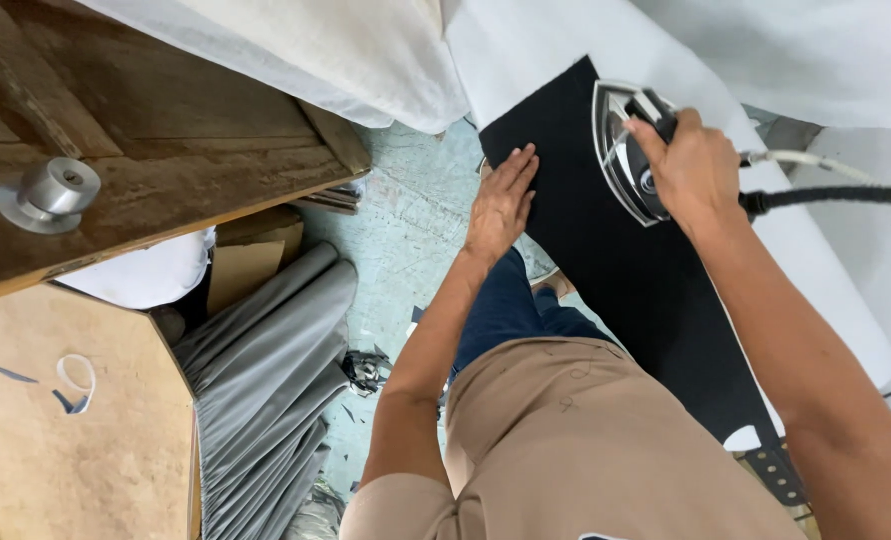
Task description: Ironing and pressing a black fabric garment component on an ironing board.
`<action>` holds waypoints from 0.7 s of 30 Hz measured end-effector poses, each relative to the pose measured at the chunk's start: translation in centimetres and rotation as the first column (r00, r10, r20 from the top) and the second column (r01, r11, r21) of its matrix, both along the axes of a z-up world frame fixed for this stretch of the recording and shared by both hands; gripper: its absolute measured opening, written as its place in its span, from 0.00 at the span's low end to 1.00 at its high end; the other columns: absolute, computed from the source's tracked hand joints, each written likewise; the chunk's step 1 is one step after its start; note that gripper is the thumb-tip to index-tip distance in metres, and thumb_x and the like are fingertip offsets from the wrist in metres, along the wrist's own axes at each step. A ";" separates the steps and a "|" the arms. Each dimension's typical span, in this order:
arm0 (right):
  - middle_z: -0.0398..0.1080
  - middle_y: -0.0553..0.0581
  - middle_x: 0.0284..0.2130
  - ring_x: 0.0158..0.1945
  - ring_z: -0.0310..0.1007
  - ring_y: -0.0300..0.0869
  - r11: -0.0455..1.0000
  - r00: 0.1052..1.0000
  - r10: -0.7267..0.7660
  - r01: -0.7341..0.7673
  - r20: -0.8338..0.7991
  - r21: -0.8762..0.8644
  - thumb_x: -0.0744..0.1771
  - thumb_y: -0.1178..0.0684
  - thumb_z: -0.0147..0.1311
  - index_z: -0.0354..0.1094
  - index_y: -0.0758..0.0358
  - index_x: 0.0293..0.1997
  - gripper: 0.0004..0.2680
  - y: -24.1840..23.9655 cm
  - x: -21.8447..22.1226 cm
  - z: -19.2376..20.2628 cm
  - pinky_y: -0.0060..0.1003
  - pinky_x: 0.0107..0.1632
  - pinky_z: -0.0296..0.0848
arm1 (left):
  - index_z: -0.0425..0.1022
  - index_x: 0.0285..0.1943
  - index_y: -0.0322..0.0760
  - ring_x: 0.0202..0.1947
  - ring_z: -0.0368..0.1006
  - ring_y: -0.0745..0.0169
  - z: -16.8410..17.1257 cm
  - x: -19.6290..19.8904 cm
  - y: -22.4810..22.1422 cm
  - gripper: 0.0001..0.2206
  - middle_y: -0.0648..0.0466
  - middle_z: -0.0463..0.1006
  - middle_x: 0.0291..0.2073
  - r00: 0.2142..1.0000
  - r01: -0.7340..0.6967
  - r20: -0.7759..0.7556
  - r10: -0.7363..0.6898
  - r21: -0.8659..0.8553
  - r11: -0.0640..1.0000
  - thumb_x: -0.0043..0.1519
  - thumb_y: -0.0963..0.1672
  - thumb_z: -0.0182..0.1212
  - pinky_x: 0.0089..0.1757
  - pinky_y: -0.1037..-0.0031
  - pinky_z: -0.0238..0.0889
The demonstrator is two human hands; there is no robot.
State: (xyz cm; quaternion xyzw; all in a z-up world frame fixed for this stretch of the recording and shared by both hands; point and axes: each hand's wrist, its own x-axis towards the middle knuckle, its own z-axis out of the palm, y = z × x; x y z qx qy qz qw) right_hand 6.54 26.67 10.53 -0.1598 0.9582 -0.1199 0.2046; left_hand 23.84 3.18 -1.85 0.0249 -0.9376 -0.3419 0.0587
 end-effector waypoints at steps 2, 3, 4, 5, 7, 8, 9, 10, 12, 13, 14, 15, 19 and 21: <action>0.77 0.80 0.34 0.41 0.81 0.76 1.000 1.000 0.021 -0.021 0.003 -0.006 0.79 0.23 0.44 0.68 0.73 0.52 0.31 -2.0 -1.5 -0.1 0.65 0.40 0.80 | 0.70 0.78 0.43 0.78 0.62 0.53 0.6 -0.1 -0.2 0.24 0.56 0.67 0.78 1.000 -0.005 0.007 0.005 0.007 1.000 0.70 0.42 0.64 0.70 0.63 0.61; 0.72 0.70 0.29 0.31 0.74 0.65 1.000 1.000 0.009 -0.009 0.019 -0.014 0.79 0.22 0.41 0.65 0.71 0.48 0.31 -3.1 -2.1 0.1 0.58 0.31 0.73 | 0.69 0.77 0.37 0.79 0.62 0.48 1.1 0.0 -0.4 0.23 0.52 0.65 0.79 1.000 0.024 0.000 -0.024 0.020 1.000 0.71 0.39 0.61 0.70 0.58 0.62; 0.68 0.60 0.25 0.21 0.67 0.54 1.000 0.999 -0.002 0.003 0.035 -0.021 0.78 0.21 0.37 0.63 0.70 0.43 0.31 -4.1 -2.6 0.2 0.51 0.21 0.65 | 0.68 0.77 0.30 0.79 0.62 0.44 1.7 0.0 -0.5 0.22 0.48 0.63 0.79 0.999 0.052 -0.007 -0.052 0.033 0.998 0.72 0.36 0.58 0.70 0.53 0.63; 0.68 0.60 0.25 0.21 0.67 0.54 1.000 0.999 -0.001 0.002 0.039 -0.022 0.78 0.21 0.37 0.63 0.70 0.43 0.31 -5.2 -3.4 0.9 0.51 0.21 0.65 | 0.68 0.77 0.30 0.79 0.62 0.44 1.7 0.0 -0.5 0.22 0.48 0.63 0.79 0.999 0.051 -0.002 -0.051 0.032 0.998 0.72 0.36 0.58 0.70 0.53 0.63; 0.72 0.66 0.32 0.30 0.74 0.62 0.998 0.993 -0.064 0.063 0.103 0.009 0.82 0.29 0.45 0.64 0.70 0.49 0.26 -7.3 -4.5 2.2 0.60 0.29 0.73 | 0.70 0.75 0.33 0.78 0.63 0.43 1.9 0.4 -0.5 0.18 0.47 0.64 0.78 0.999 0.019 -0.031 -0.018 0.043 0.999 0.75 0.37 0.56 0.69 0.49 0.64; 0.72 0.66 0.32 0.30 0.74 0.62 0.998 0.992 -0.066 0.065 0.111 0.009 0.82 0.29 0.45 0.64 0.70 0.49 0.26 -7.6 -5.0 1.3 0.60 0.29 0.73 | 0.70 0.75 0.33 0.78 0.63 0.43 2.1 0.6 -0.6 0.18 0.47 0.64 0.78 1.000 0.021 -0.023 -0.020 0.041 0.999 0.75 0.37 0.56 0.69 0.49 0.64; 0.70 0.65 0.30 0.27 0.70 0.61 0.998 0.997 -0.045 0.047 0.057 -0.035 0.82 0.28 0.48 0.63 0.69 0.46 0.27 -7.7 -5.6 0.5 0.59 0.27 0.69 | 0.71 0.74 0.32 0.77 0.63 0.42 2.3 0.6 -0.6 0.18 0.45 0.65 0.77 0.999 0.012 -0.039 -0.010 0.052 0.999 0.74 0.36 0.57 0.69 0.49 0.64; 0.68 0.63 0.27 0.25 0.67 0.60 0.997 1.000 -0.026 0.026 0.001 -0.077 0.83 0.28 0.51 0.62 0.68 0.43 0.28 -7.7 -6.2 -0.3 0.57 0.26 0.64 | 0.72 0.72 0.31 0.76 0.64 0.41 2.5 0.7 -0.6 0.18 0.44 0.66 0.76 0.999 0.003 -0.054 0.001 0.062 0.998 0.72 0.34 0.58 0.69 0.48 0.65; 0.72 0.71 0.30 0.31 0.70 0.71 0.994 0.998 -0.011 0.004 -0.061 -0.112 0.82 0.29 0.52 0.65 0.71 0.52 0.25 -8.0 -6.9 -1.1 0.63 0.29 0.66 | 0.73 0.71 0.32 0.74 0.66 0.39 1.4 0.7 -0.8 0.18 0.44 0.68 0.74 0.997 -0.008 -0.083 0.012 0.047 0.999 0.71 0.35 0.59 0.68 0.48 0.65; 0.77 0.80 0.34 0.36 0.73 0.81 0.991 0.994 0.007 -0.022 -0.111 -0.136 0.81 0.31 0.54 0.69 0.75 0.61 0.25 -7.3 -6.5 -1.6 0.69 0.32 0.68 | 0.75 0.69 0.33 0.73 0.68 0.37 0.9 1.3 -0.2 0.17 0.43 0.71 0.71 0.995 -0.022 -0.099 0.026 0.042 0.999 0.70 0.35 0.59 0.68 0.47 0.65; 0.77 0.80 0.34 0.36 0.73 0.81 0.992 0.995 -0.019 0.007 -0.099 -0.124 0.81 0.31 0.54 0.69 0.75 0.61 0.25 -7.3 -6.6 -2.4 0.69 0.32 0.68 | 0.75 0.69 0.33 0.73 0.68 0.37 0.4 1.0 -0.6 0.17 0.43 0.71 0.71 0.996 0.004 -0.087 0.000 0.053 0.999 0.70 0.35 0.59 0.68 0.47 0.65; 0.66 0.64 0.30 0.33 0.63 0.63 0.988 1.000 -0.010 0.005 -0.026 -0.153 0.78 0.44 0.51 0.62 0.62 0.50 0.11 -6.7 -6.2 -3.2 0.61 0.33 0.59 | 0.73 0.71 0.36 0.73 0.68 0.37 -0.1 1.2 -0.4 0.18 0.44 0.69 0.73 0.997 0.004 -0.074 -0.001 0.033 0.999 0.71 0.36 0.59 0.69 0.47 0.64; 0.78 0.81 0.39 0.40 0.78 0.77 0.999 0.996 -0.020 0.016 -0.090 -0.039 0.80 0.24 0.46 0.70 0.76 0.57 0.31 -4.3 -2.7 -1.3 0.67 0.38 0.74 | 0.75 0.70 0.35 0.72 0.66 0.36 2.3 1.0 0.0 0.17 0.42 0.67 0.73 0.999 0.012 -0.030 -0.014 -0.072 0.997 0.71 0.38 0.59 0.67 0.50 0.63; 0.76 0.77 0.34 0.35 0.76 0.74 0.999 0.999 -0.050 0.050 -0.021 -0.008 0.79 0.23 0.44 0.67 0.75 0.54 0.31 -1.2 -0.7 -0.2 0.64 0.33 0.72 | 0.75 0.69 0.37 0.70 0.67 0.37 2.3 0.1 0.1 0.18 0.43 0.67 0.73 1.000 0.021 0.015 -0.020 -0.112 0.993 0.69 0.39 0.61 0.65 0.50 0.65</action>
